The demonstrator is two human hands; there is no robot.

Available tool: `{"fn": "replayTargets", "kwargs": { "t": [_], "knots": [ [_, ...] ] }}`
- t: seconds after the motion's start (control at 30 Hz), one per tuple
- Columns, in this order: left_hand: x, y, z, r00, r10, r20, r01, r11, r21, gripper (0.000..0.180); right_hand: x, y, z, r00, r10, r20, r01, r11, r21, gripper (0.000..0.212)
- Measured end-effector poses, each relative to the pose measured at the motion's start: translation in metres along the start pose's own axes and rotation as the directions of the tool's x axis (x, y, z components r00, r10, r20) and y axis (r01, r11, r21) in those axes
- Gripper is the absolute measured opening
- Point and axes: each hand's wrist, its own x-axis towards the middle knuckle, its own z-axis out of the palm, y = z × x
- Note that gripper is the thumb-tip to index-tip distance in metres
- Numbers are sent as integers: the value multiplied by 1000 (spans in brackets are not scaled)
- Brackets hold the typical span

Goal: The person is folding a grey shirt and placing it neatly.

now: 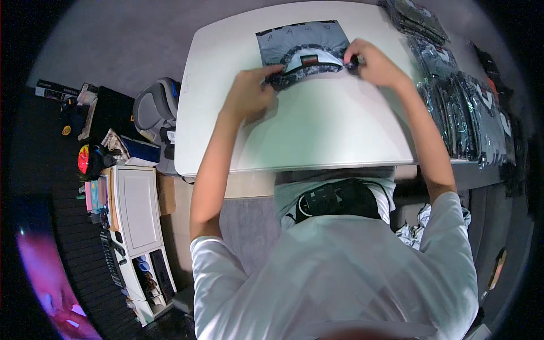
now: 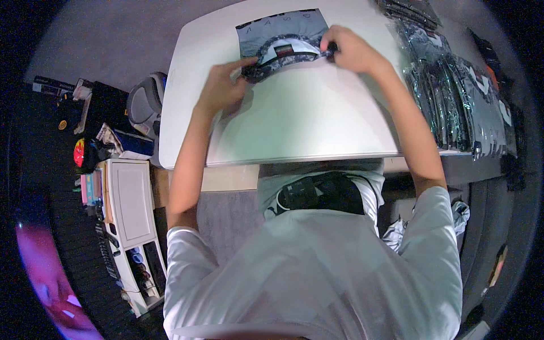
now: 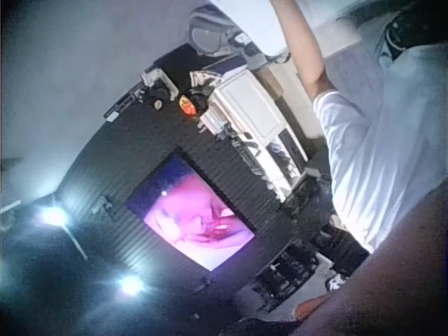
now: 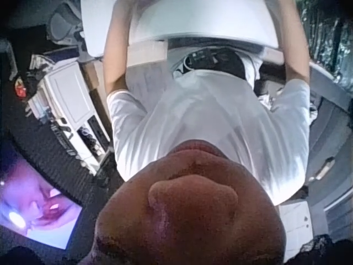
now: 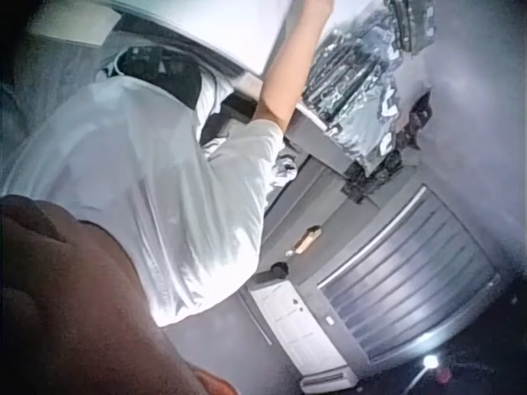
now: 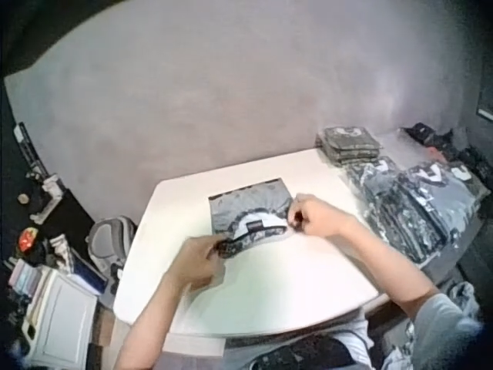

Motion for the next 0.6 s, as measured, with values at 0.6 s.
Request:
{"fn": "replayTargets", "kwargs": {
  "t": [0.6],
  "knots": [
    [116, -91, 21, 791, -487, -371, 568, 809, 151, 38, 60, 52, 72, 824, 517, -231, -561, 802, -204, 42]
  ]
}}
